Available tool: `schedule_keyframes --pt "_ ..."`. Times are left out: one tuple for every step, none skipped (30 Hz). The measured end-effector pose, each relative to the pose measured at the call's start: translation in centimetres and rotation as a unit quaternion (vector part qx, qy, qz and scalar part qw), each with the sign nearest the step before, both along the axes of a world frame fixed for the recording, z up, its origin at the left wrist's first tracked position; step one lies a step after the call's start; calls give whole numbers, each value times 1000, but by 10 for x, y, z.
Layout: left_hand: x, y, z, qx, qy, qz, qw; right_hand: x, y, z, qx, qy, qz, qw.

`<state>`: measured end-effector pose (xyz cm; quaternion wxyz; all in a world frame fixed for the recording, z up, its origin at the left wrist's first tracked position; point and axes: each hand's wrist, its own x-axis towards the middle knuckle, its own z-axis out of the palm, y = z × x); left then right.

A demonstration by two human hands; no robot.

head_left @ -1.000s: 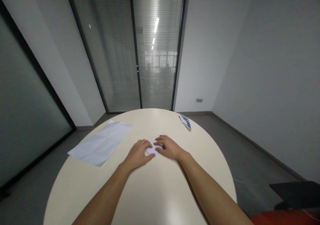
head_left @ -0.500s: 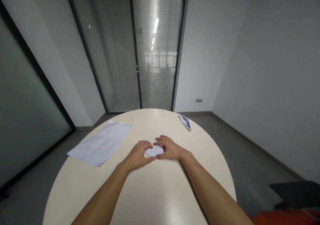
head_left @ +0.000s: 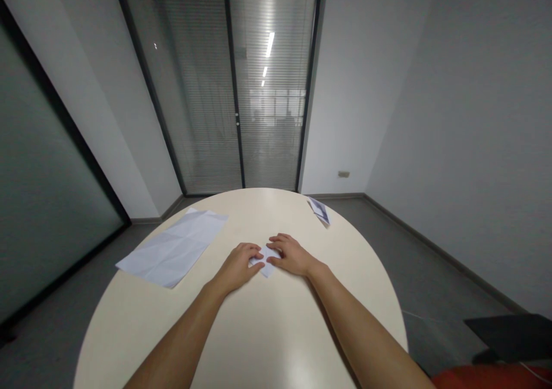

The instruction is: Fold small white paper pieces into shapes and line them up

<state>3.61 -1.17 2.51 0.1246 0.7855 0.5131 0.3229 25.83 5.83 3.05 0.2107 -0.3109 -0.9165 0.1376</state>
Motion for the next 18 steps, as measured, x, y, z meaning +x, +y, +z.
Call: schedule_keyframes --pt "1 1 0 4 4 7 1000 -1 0 -1 5 4 -5 1000" --pt "1 1 0 7 6 14 1000 -2 1 -1 8 8 -11 1000" --pt "1 2 -1 11 6 20 1000 -4 0 -2 10 13 -17 1000" --pt "2 3 -2 13 5 25 1000 -5 0 -2 10 17 -23 1000" --pt "2 3 -3 15 4 29 999 -6 0 -1 10 20 -29 999" --pt "2 4 -4 15 1 30 999 -8 -1 -1 10 22 -35 999" --pt "2 5 -6 15 0 31 999 -9 -2 -1 9 24 -42 999" --pt "2 5 -7 15 -2 32 999 -10 -2 -1 10 27 -47 998" --pt "2 6 -8 15 -4 31 999 -11 -3 -2 12 29 -51 998" --pt "2 6 -9 16 -5 31 999 -11 -3 -3 14 31 -54 998" --pt "2 6 -9 18 -6 30 999 -11 -3 -4 16 33 -54 998" --pt "2 6 -9 22 -5 30 999 -10 -3 -5 18 34 -53 998" --pt "2 5 -9 27 -2 30 999 -9 -3 -6 19 34 -50 998" --pt "2 5 -8 33 3 33 999 -9 -3 -7 19 32 -47 998" --pt "2 5 -7 38 9 39 998 -8 -3 -7 18 30 -45 998" --pt "2 4 -6 42 16 48 998 -7 -3 -7 15 29 -44 999" --pt "2 4 -6 43 22 58 997 -7 -3 -7 12 28 -43 999" --pt "1 4 -6 42 25 69 996 -7 -3 -6 8 29 -42 999"
